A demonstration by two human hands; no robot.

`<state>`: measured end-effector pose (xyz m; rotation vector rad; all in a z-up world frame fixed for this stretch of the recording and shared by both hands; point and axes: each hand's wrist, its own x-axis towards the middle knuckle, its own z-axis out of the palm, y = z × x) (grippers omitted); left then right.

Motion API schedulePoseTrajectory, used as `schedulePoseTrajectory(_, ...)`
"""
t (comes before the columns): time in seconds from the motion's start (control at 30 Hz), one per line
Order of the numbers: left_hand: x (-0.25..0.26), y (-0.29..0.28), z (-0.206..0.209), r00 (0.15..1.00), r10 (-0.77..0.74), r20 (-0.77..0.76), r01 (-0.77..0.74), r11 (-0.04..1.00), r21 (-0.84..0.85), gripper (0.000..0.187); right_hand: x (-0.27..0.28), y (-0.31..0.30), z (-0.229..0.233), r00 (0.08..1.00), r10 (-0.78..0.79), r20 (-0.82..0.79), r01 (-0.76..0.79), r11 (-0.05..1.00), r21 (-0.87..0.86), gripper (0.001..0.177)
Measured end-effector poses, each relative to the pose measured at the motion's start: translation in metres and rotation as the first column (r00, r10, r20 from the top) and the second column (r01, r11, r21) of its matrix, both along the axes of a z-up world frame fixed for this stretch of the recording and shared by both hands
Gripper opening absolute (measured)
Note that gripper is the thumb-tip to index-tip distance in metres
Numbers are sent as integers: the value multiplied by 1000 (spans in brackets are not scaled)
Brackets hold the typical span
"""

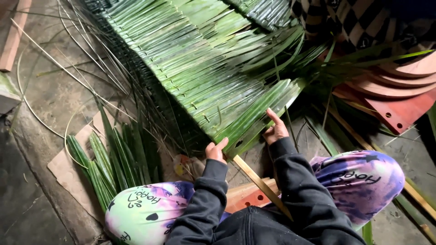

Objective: Weaving palm leaves together over a wooden support to create a large mat or roofing section.

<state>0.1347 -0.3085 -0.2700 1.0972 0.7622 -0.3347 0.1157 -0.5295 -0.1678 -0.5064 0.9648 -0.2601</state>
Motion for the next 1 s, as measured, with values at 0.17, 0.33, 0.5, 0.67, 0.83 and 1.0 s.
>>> schedulePoseTrajectory(0.17, 0, -1, -7, 1000, 2, -10, -2, 1000, -1, 74, 3, -1, -21, 997, 40, -72, -40, 999, 9, 71)
schedulePoseTrajectory(0.33, -1, -4, 12, 1000, -10, -4, 10, 998, 54, 69, 21, 4, -9, 946, 175, -274, -210, 972, -105, 108)
schedulePoseTrajectory(0.5, -2, -9, 13, 998, -30, -55, 33, 998, 52, 99, 23, 12, -23, 973, 113, -203, -118, 993, -13, 99)
schedulePoseTrajectory(0.67, -2, -10, 23, 997, -26, -67, 30, 997, 65, 108, 22, 6, -29, 971, 119, -205, -123, 992, -7, 94)
schedulePoseTrajectory(0.83, -2, -5, -15, 998, -22, -55, 28, 994, 102, 95, 25, -6, -56, 961, 131, -242, -174, 970, -167, 90)
schedulePoseTrajectory(1.0, 0, -3, -7, 999, -21, -49, 26, 994, 105, 91, 27, -4, -71, 965, 103, -240, -138, 981, -133, 83)
